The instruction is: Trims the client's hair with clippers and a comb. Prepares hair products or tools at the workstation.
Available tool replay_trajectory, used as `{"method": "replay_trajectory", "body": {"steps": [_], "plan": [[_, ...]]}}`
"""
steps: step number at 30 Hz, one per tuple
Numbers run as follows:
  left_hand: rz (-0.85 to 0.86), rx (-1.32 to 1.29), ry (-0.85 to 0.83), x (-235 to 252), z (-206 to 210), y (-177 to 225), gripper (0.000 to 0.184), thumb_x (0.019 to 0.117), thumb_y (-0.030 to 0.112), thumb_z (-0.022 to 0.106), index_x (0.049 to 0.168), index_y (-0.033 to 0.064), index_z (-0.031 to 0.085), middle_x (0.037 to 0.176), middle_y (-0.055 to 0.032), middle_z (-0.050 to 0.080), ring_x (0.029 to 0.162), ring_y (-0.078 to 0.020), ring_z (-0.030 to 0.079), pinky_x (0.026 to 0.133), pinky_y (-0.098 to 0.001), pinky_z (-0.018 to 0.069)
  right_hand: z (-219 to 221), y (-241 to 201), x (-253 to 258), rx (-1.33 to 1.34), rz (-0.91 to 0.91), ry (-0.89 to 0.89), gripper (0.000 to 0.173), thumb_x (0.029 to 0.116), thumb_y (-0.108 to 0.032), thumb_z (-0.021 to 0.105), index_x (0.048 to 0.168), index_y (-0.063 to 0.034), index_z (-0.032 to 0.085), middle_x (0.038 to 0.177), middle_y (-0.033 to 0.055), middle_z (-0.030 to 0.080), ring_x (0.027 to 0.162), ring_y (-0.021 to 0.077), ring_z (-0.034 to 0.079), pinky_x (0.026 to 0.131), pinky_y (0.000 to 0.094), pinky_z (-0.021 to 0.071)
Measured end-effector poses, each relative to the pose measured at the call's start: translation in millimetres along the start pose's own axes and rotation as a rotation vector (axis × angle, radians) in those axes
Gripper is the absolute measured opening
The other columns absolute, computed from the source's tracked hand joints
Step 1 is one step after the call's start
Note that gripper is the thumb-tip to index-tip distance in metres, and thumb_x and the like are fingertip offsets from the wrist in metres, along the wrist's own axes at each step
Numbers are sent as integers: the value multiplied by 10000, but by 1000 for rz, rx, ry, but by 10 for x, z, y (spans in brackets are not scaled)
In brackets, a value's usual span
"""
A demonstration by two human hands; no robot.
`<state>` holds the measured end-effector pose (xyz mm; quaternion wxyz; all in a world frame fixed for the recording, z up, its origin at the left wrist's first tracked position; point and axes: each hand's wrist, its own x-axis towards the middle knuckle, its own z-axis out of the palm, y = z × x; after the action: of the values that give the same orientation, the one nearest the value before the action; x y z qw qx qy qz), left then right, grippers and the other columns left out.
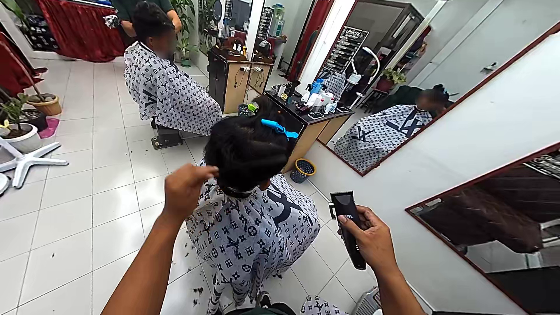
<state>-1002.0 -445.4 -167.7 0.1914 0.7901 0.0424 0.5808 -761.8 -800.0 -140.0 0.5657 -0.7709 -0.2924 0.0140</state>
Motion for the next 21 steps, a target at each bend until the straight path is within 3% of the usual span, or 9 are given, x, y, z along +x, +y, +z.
{"method": "replay_trajectory", "body": {"steps": [2,4,8,13,14,16,18,19,21], "plan": [[-15,36,-29,37,44,-131,235,1025,152,583,1002,1,762,877,-114,732,786,-171,675,764,-334,551,29,1,-17,11,9,-7,366,822,-165,725,1148,-31,627,844,-42,718,626,40,685,566,213,597],[44,54,-157,-77,201,-143,235,1021,175,586,1003,45,780,897,-94,759,808,-203,717,764,-382,588,45,-2,-17,16,-1,-17,362,819,-157,726,1144,-30,628,844,-39,719,625,42,684,563,215,597],[149,54,-258,-310,337,-13,268,1057,220,548,1012,97,782,896,-68,774,774,-201,711,717,-322,561,56,-34,-24,6,-5,-31,355,826,-153,724,1146,-32,627,846,-41,721,633,42,688,573,215,599],[279,52,-413,-573,375,107,231,1054,204,536,1013,161,759,923,-24,772,751,-226,696,635,-383,534,49,-98,-8,-9,-32,-43,349,837,-152,723,1149,-35,619,861,-46,719,646,38,690,581,214,602],[224,9,-358,-628,381,120,238,1058,202,536,998,147,760,915,-30,773,759,-208,696,663,-366,539,52,-111,-4,-10,-42,-43,353,835,-151,724,1150,-31,620,862,-47,719,648,39,691,582,214,602],[-57,-137,-128,-642,328,144,256,1046,162,544,957,64,762,913,-61,771,822,-132,715,777,-312,581,53,-147,6,-15,-64,-51,361,839,-161,726,1153,-23,616,864,-51,720,650,34,692,582,214,605],[-327,-267,138,-507,249,128,232,1035,144,539,967,7,713,923,-10,749,819,-11,679,765,-218,563,64,-180,4,-23,-71,-60,366,841,-159,720,1159,-17,607,871,-59,717,658,22,689,594,209,604],[-363,-281,196,-429,234,74,233,1059,172,531,1025,13,698,930,27,739,808,30,657,752,-186,550,75,-195,-1,-30,-70,-65,366,843,-153,719,1161,-14,604,873,-61,715,662,17,689,597,207,603],[-316,-229,95,-348,299,-38,248,1053,131,540,1059,-58,700,961,-82,740,831,-64,679,785,-256,562,108,-224,-1,-38,-74,-79,366,849,-148,722,1166,-10,601,877,-56,713,668,22,690,598,209,606]]}}
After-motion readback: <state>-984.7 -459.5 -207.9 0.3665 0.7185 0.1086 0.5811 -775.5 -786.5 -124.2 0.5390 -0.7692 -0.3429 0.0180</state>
